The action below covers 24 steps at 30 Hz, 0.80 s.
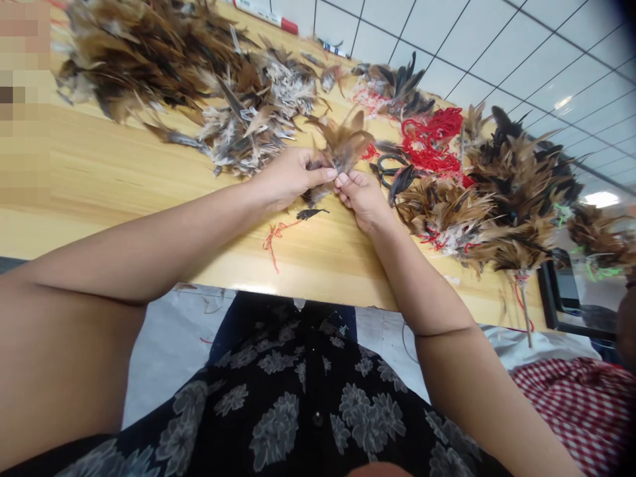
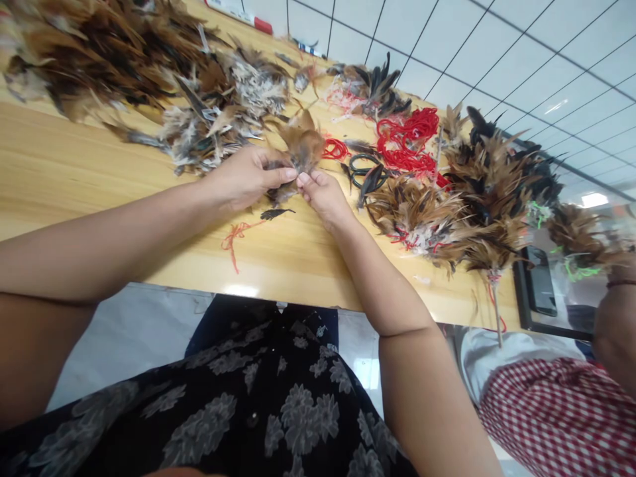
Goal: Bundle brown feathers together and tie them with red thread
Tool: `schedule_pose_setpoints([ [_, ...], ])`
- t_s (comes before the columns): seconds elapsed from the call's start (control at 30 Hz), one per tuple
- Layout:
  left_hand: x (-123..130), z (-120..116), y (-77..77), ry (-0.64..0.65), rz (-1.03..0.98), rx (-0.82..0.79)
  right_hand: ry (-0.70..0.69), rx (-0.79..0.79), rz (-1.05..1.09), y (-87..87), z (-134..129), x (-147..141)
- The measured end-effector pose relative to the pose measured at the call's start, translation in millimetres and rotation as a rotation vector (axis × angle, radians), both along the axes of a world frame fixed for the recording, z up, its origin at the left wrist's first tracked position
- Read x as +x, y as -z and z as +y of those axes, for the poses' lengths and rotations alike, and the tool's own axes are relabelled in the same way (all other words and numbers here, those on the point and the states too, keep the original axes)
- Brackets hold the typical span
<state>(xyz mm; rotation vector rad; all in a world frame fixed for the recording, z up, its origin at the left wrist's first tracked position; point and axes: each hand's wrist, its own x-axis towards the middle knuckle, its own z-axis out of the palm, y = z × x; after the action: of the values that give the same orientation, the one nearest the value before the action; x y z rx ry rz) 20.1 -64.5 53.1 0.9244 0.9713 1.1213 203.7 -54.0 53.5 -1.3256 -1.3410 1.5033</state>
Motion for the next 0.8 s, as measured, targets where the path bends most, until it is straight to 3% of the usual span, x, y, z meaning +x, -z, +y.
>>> schedule_pose_setpoints([
  [0.23, -0.9, 1.5, 7.4, 0.037, -0.054, -0.021, -0.103, 0.096, -0.074, 5.6, -4.4, -3.0],
  [0.47, -2.2, 1.3, 13.1, 0.079, -0.002, 0.153, -0.179, 0.213, -0.032, 7.5, -2.9, 0.7],
  [0.57, -0.8, 0.8, 12.9, 0.061, 0.043, 0.150, -0.212, 0.244, -0.035, 10.9, 0.4, 3.6],
  [0.67, -1.7, 1.5, 10.5, 0.047, 0.053, 0.070, -0.197, 0.254, -0.034, 15.7, 2.5, 3.6],
  [0.8, -8.0, 3.8, 1.9, 0.048, -0.043, -0.021, -0.068, 0.190, 0.017, 18.0, 3.7, 2.7],
])
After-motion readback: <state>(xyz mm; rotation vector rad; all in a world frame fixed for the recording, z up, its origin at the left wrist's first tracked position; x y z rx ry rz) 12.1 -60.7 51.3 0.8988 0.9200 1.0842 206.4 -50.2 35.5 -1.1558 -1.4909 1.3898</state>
